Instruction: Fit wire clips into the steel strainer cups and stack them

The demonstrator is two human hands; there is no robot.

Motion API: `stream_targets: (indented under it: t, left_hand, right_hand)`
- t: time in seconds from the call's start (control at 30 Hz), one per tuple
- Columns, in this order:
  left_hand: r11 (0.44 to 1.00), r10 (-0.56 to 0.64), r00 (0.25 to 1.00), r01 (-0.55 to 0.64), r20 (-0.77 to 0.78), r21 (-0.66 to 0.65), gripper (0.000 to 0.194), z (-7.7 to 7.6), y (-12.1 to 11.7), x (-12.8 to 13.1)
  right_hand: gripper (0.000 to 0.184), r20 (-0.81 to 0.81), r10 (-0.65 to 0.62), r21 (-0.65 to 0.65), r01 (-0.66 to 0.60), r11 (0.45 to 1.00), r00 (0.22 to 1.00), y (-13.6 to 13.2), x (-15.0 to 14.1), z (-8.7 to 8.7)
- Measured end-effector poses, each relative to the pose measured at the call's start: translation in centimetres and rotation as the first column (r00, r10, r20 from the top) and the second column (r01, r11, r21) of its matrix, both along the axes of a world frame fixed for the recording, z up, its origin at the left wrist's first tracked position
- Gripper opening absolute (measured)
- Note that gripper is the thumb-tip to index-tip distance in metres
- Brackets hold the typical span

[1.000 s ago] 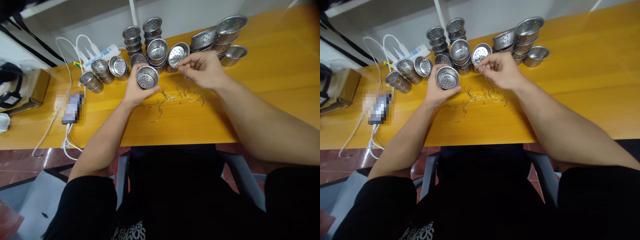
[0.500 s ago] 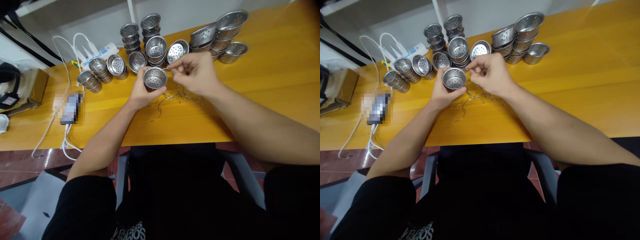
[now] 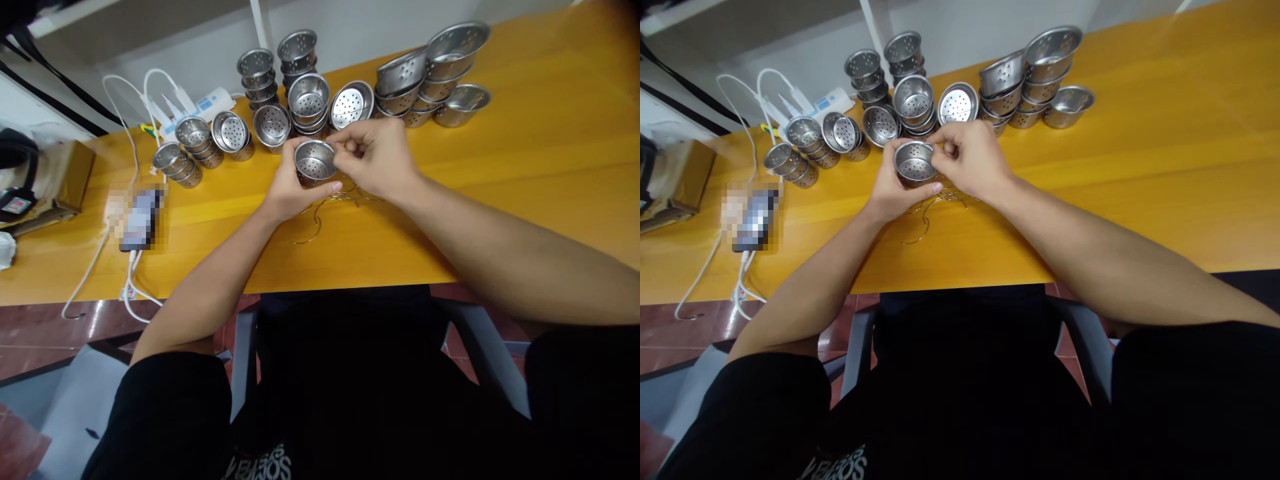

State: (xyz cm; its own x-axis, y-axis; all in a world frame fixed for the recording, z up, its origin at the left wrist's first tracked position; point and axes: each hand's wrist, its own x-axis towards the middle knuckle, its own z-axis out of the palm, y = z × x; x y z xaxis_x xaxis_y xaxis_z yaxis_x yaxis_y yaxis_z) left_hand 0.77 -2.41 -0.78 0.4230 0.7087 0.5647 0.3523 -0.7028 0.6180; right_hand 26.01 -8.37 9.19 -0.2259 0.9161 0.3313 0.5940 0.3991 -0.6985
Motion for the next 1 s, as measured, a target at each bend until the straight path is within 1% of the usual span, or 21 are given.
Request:
stream_targets:
  t: [0.13,0.2,0.27,0.4,0.53,0.63,0.7,0.77,0.8,0.87,0.9,0.93,1.0]
  left_hand:
    - [0.998,-0.064,0.997,0.064,0.046,0.004,0.103,-0.4,0.3,-0.1]
    - [0.996,-0.088,0.994,0.088,0.071,0.001,0.106,-0.6,0.5,0.0]
    - [0.996,-0.088,0.993,0.089,0.081,-0.013,0.108,-0.7,0.5,0.1]
    - [0.998,-0.057,0.995,0.058,0.082,-0.013,0.108,0.0,-0.1,0.3]
    - [0.999,-0.03,0.998,0.031,0.05,-0.022,0.107,0.8,-1.0,0.4]
    - [0.999,-0.022,0.999,0.023,0.037,-0.025,0.102,1.0,-1.1,0.4]
    - [0.998,-0.045,0.998,0.047,0.049,-0.03,0.099,0.9,-0.8,0.2]
    - [0.995,-0.087,0.993,0.091,0.074,-0.047,0.093,0.8,-0.4,0.0]
    - [0.991,-0.113,0.989,0.12,0.098,-0.063,0.09,0.8,-0.3,-0.2]
    - [0.976,-0.174,0.972,0.192,0.16,-0.101,0.087,1.0,-0.3,-0.4]
    - [0.966,-0.207,0.959,0.231,0.193,-0.114,0.085,1.2,-0.5,-0.4]
    - [0.958,-0.233,0.947,0.263,0.22,-0.115,0.083,1.3,-0.7,-0.4]
    - [0.952,-0.263,0.936,0.291,0.233,-0.095,0.079,1.4,-1.1,-0.3]
  right_hand:
    - [0.048,-0.034,0.019,0.06,-0.017,0.998,0.999,0.4,0.0,-0.9]
    - [0.038,-0.102,0.019,0.109,-0.008,0.994,0.995,0.7,-0.2,-1.5]
    - [0.032,-0.179,0.027,0.146,-0.001,0.989,0.983,1.0,-0.4,-2.0]
    - [0.032,-0.276,0.067,0.174,-0.019,0.985,0.959,1.1,-0.7,-2.4]
    - [0.03,-0.278,0.089,0.183,-0.038,0.982,0.956,1.1,-1.0,-2.4]
    - [0.029,-0.29,0.108,0.185,-0.056,0.981,0.951,1.0,-1.2,-2.3]
    - [0.032,-0.316,0.129,0.173,-0.077,0.982,0.94,0.9,-1.0,-2.0]
    - [0.042,-0.342,0.215,0.153,-0.171,0.973,0.915,0.9,-0.6,-1.4]
    - [0.049,-0.353,0.284,0.143,-0.248,0.958,0.892,0.9,-0.3,-1.1]
    - [0.063,-0.37,0.417,0.123,-0.401,0.908,0.83,1.1,0.4,-0.5]
    - [0.069,-0.38,0.461,0.119,-0.452,0.884,0.802,1.1,0.7,-0.3]
    - [0.073,-0.389,0.486,0.114,-0.482,0.869,0.783,1.2,0.9,-0.2]
    - [0.078,-0.412,0.492,0.097,-0.499,0.861,0.767,1.4,1.1,-0.1]
